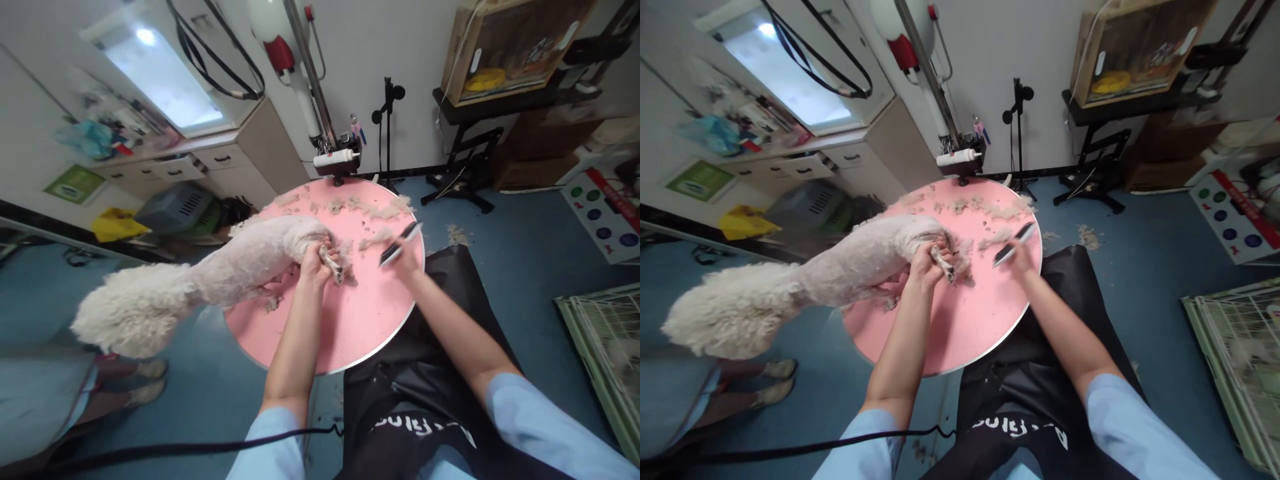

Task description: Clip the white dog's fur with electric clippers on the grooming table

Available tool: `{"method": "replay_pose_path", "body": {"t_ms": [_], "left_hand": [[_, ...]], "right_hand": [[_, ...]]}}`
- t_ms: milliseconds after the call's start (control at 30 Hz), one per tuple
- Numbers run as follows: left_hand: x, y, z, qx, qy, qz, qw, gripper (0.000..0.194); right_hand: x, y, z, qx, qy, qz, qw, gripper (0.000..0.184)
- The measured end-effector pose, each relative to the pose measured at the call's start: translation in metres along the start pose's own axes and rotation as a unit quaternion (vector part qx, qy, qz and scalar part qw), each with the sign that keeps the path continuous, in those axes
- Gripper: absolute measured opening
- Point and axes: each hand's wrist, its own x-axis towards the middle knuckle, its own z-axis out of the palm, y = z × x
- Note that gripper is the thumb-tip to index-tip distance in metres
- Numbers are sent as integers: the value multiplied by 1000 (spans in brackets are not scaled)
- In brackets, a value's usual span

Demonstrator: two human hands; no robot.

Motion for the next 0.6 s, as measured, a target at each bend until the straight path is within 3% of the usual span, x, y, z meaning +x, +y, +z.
{"method": "replay_pose_path", "body": {"t_ms": [100,200,267,400,500,600], "left_hand": [[7,-10,-2,56,-41,11,998,13],[16,-22,-5,100,-78,22,992,24],[22,-27,-8,130,-121,19,984,32],[33,-28,-17,221,-188,11,957,35],[38,-26,-25,262,-204,-4,943,33],[41,-25,-31,278,-243,-59,927,26]], "right_hand": [[34,-69,-44,9,116,-135,984,36],[26,-94,-67,-10,144,-172,974,44],[9,-83,-71,-24,121,-159,980,50],[-24,-38,-58,-51,12,-88,995,46],[-42,-11,-43,-99,-16,-83,991,39],[-56,6,-35,-133,-17,-103,986,36]]}}
